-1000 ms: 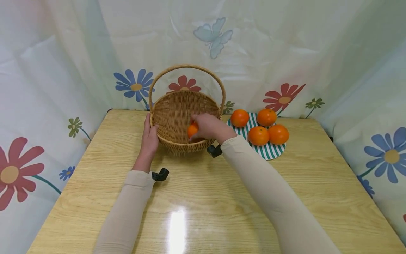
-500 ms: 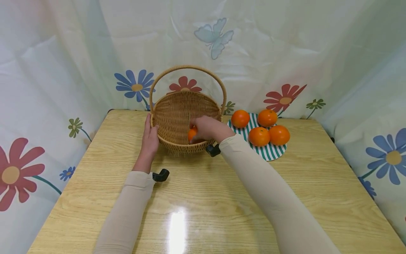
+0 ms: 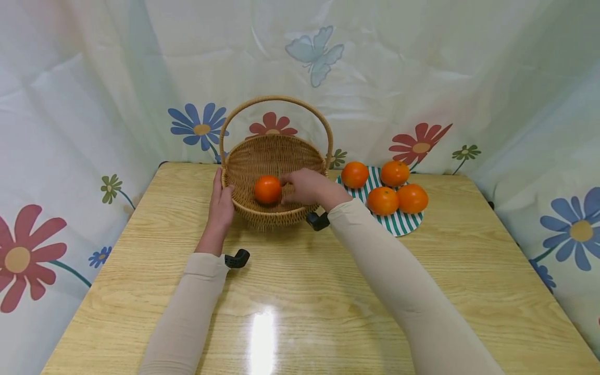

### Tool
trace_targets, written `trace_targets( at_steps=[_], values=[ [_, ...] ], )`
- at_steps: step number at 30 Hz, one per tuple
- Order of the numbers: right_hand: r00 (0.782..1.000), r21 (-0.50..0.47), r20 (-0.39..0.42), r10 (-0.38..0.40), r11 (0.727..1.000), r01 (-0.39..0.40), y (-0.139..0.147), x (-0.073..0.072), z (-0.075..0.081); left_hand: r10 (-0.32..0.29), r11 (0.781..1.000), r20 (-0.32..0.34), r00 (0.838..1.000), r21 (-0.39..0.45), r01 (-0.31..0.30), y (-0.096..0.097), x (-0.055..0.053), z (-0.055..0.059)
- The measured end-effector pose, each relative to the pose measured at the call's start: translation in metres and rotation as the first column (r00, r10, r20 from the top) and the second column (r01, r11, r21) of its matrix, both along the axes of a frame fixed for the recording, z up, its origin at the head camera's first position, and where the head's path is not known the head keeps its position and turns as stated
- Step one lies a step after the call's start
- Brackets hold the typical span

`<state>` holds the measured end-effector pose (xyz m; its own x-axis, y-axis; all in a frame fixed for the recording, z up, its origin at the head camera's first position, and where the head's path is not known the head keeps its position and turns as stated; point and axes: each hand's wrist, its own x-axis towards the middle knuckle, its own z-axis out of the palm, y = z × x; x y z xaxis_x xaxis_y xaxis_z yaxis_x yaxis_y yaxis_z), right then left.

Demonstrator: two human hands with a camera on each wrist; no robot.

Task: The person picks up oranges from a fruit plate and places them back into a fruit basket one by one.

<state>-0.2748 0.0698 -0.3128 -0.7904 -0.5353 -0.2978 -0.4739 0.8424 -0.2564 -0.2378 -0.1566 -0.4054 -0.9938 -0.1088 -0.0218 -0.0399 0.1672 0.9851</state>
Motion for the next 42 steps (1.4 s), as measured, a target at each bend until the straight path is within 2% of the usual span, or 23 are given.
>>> trace_targets(
  at_steps=[5, 13, 20, 23, 29, 35, 42],
  values=[
    [1.000, -0.035, -0.026, -0.003, 0.999, 0.002, 0.008, 0.002, 0.001, 0.011, 1.000, -0.023, 1.000, 0.009, -0.010, 0.002, -0.001, -0.003],
    [0.992, -0.147, -0.128, -0.021, 0.989, 0.002, 0.025, 0.009, 0.004, 0.001, 1.000, -0.024, 1.000, 0.001, -0.001, 0.001, 0.000, -0.002],
    [0.978, -0.244, -0.201, -0.053, 0.970, 0.002, 0.044, 0.019, 0.007, -0.018, 1.000, 0.018, 1.000, 0.022, 0.017, 0.002, 0.005, 0.010],
    [0.970, -0.289, -0.228, -0.088, 0.957, 0.019, 0.054, 0.024, 0.009, -0.020, 1.000, 0.029, 0.999, 0.021, 0.019, 0.001, 0.005, 0.010],
    [0.950, -0.360, -0.267, -0.161, 0.931, 0.057, 0.072, 0.031, 0.009, -0.005, 1.000, 0.014, 1.000, 0.019, 0.005, -0.001, 0.000, 0.000],
    [0.918, -0.389, -0.333, -0.216, 0.918, 0.075, 0.089, 0.032, 0.004, 0.006, 1.000, -0.011, 1.000, 0.019, -0.006, 0.000, 0.001, -0.003],
    [0.905, -0.396, -0.324, -0.276, 0.908, 0.135, 0.106, 0.031, -0.001, 0.000, 1.000, -0.023, 1.000, 0.022, 0.001, 0.001, 0.001, -0.002]
  ],
)
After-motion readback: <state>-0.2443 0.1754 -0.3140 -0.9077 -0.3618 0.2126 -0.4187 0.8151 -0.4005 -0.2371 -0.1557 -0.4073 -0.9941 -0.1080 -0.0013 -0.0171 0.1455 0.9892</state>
